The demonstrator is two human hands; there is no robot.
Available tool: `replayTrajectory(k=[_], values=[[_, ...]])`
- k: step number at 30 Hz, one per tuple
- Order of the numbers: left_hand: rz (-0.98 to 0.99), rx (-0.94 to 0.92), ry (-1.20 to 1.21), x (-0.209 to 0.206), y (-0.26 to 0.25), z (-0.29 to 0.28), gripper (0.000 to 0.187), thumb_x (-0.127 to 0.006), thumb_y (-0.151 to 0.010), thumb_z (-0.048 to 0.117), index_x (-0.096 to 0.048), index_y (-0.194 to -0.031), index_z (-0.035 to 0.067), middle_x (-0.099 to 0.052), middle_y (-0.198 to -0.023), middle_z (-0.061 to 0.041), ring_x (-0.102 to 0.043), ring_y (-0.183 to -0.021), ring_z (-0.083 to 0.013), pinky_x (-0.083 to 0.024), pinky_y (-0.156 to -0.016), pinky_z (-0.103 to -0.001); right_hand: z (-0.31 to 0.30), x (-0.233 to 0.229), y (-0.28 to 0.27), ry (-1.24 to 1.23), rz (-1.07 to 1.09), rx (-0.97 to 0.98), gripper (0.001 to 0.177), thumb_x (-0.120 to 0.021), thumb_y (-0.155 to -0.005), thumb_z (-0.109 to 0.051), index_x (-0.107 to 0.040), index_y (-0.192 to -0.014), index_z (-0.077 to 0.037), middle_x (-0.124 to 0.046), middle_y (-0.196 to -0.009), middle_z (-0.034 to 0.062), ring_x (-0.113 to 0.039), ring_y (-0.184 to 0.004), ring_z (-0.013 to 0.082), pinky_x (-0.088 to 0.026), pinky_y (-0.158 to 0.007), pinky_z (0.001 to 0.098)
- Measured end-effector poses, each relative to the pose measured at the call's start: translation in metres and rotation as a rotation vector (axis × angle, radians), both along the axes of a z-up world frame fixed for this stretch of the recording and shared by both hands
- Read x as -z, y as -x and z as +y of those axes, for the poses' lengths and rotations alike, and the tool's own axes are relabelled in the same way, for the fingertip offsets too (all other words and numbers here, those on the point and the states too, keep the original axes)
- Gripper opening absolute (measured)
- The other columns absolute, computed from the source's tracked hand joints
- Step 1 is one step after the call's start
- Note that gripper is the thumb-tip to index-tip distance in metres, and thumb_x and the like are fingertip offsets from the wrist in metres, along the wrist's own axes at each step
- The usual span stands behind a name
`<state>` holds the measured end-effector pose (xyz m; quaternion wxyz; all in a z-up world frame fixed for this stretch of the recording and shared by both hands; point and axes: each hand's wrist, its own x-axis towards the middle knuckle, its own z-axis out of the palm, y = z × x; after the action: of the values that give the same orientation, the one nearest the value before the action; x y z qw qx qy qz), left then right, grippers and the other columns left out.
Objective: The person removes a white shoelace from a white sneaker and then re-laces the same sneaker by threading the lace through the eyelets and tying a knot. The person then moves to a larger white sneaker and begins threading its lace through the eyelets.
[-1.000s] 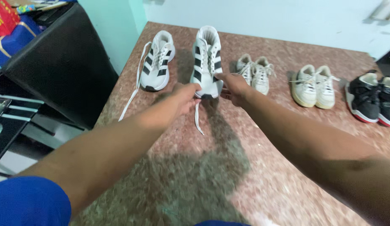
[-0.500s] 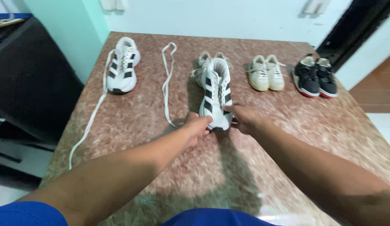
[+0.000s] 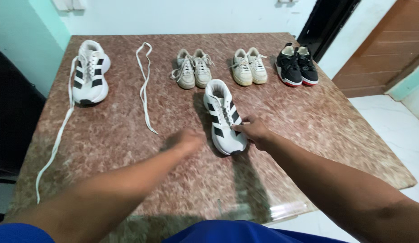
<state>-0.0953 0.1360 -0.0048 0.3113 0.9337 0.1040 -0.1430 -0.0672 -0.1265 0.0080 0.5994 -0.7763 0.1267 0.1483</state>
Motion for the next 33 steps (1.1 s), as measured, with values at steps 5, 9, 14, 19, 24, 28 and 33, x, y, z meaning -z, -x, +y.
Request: replayTrajectory(k=[5, 9, 14, 19, 24, 28, 33], values=[[-0.203, -0.401, -0.185, -0.016, -0.027, 0.071, 0.048, -0.073, -0.088, 0.029, -0.059, -0.130, 0.011, -0.065, -0.123, -0.017, -0.064, -0.116, -0.0348, -0.052, -0.098, -0.050, 0.003, -0.006, 0.004, 0.055, 0.025, -0.049, 0.050, -0.079, -0.086, -0.023, -0.060, -0.127, 0.000, -0.068, -0.082, 0.0130, -0.057, -0.053, 0.0169, -0.040, -0.043, 0.0335], [-0.280, -0.527, -0.352, -0.012, -0.049, 0.103, 0.071, -0.084, -0.076, 0.036, -0.054, -0.132, 0.007, -0.059, -0.126, -0.018, -0.059, -0.117, -0.0371, -0.048, -0.094, -0.052, 0.001, -0.013, 0.003, 0.134, 0.135, -0.069, 0.049, -0.073, -0.087, -0.025, -0.056, -0.125, 0.001, -0.071, -0.094, 0.0199, -0.069, -0.069, 0.0342, -0.056, -0.054, 0.0468], [-0.238, -0.518, -0.338, 0.014, -0.077, 0.112, 0.054, -0.081, -0.081, 0.035, -0.061, -0.124, 0.009, -0.065, -0.121, -0.017, -0.064, -0.113, -0.0364, -0.051, -0.092, -0.050, -0.004, -0.021, -0.013, 0.236, -0.179, 0.105, 0.055, -0.079, -0.085, -0.023, -0.055, -0.128, 0.003, -0.067, -0.115, 0.0190, -0.069, -0.105, 0.0277, -0.056, -0.087, 0.0353], [-0.215, -0.332, -0.232, 0.018, -0.097, 0.114, 0.038, -0.077, -0.085, 0.034, -0.069, -0.116, 0.012, -0.071, -0.115, -0.016, -0.069, -0.108, -0.0357, -0.054, -0.091, -0.047, 0.006, -0.044, -0.029, 0.238, -0.451, 0.251, 0.039, -0.070, -0.087, -0.015, -0.064, -0.121, 0.004, -0.071, -0.113, 0.0193, -0.067, -0.098, 0.0246, -0.055, -0.083, 0.0364], [-0.487, -0.094, -0.103, -0.024, -0.106, 0.093, 0.027, -0.077, -0.086, 0.022, -0.071, -0.108, 0.009, -0.074, -0.104, -0.016, -0.071, -0.094, -0.0318, -0.057, -0.081, -0.044, 0.038, -0.086, -0.037, 0.162, -0.661, -0.073, 0.031, -0.057, -0.093, -0.007, -0.071, -0.120, -0.003, -0.077, -0.111, 0.0158, -0.070, -0.097, 0.0212, -0.056, -0.084, 0.0348], [-0.276, 0.097, 0.912, -0.087, -0.106, 0.046, 0.007, -0.063, -0.099, 0.010, -0.062, -0.096, 0.004, -0.071, -0.086, -0.009, -0.068, -0.068, -0.0113, -0.054, -0.055, -0.028, 0.077, -0.115, -0.043, 0.038, -0.783, -0.495, 0.051, -0.063, -0.082, -0.004, -0.058, -0.133, -0.007, -0.064, -0.130, 0.0120, -0.063, -0.110, 0.0169, -0.054, -0.089, 0.0342], [-0.507, 0.105, 0.697, -0.139, -0.085, 0.031, 0.006, -0.066, -0.096, 0.007, -0.071, -0.098, 0.004, -0.076, -0.085, -0.008, -0.066, -0.064, -0.0097, -0.055, -0.056, -0.025, 0.100, -0.127, -0.064, -0.090, -0.462, -0.561, 0.027, -0.069, -0.094, -0.019, -0.074, -0.115, -0.003, -0.077, -0.110, 0.0135, -0.067, -0.094, 0.0196, -0.054, -0.081, 0.0353]])
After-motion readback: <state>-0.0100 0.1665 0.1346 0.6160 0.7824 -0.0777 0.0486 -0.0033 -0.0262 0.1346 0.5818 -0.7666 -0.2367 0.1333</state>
